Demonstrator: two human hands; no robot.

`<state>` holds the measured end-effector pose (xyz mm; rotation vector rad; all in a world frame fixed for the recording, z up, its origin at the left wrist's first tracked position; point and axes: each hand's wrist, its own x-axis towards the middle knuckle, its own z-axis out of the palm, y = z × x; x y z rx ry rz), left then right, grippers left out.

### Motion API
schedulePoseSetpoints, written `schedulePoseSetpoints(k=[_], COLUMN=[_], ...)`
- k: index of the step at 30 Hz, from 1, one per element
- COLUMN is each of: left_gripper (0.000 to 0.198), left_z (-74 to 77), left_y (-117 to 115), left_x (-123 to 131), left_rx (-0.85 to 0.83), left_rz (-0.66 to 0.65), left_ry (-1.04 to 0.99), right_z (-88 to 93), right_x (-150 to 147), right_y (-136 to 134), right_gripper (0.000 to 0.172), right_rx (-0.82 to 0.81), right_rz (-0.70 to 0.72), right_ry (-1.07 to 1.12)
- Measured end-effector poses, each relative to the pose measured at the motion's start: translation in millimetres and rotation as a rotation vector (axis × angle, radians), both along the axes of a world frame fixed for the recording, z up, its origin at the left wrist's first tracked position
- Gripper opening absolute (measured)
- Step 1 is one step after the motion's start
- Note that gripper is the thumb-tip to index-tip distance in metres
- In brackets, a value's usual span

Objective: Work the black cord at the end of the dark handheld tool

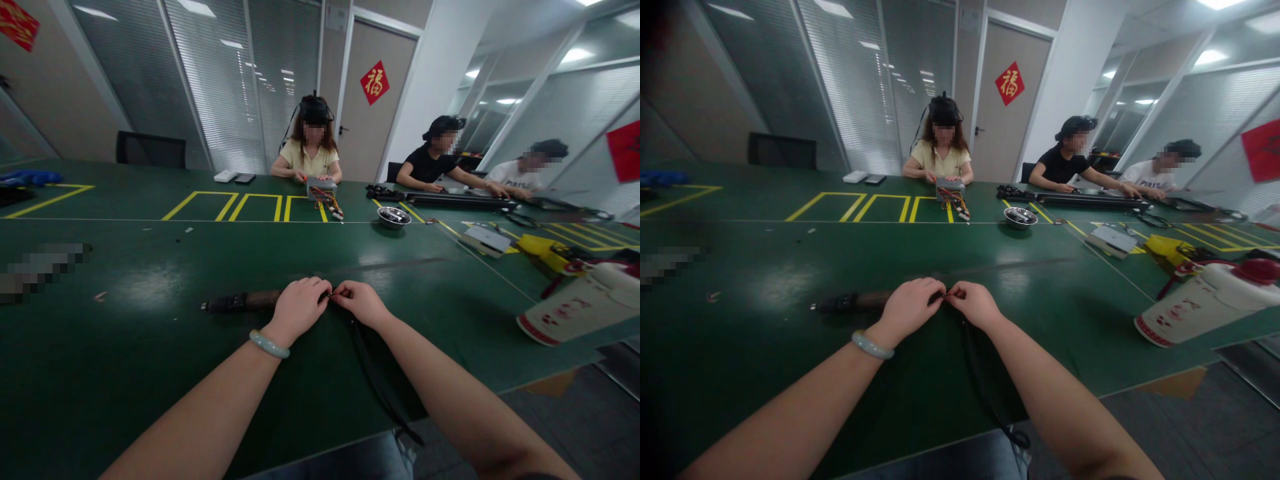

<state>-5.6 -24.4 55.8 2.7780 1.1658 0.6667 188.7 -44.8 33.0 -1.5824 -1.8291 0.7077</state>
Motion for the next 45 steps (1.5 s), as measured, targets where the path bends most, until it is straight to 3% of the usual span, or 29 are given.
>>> schedulePoseSetpoints(k=[45], left_gripper=[0.016], left_z=[-4.1], left_y=[1.5], left_x=[-0.6], left_rx=[0.019], left_rz=[0.014], left_ry=[-0.022], right_z=[-7.4], right_x=[3.7], right_y=[2.9], right_gripper=[0.016], right_rx=[0.01], right_rz=[0.017], right_ry=[0.016])
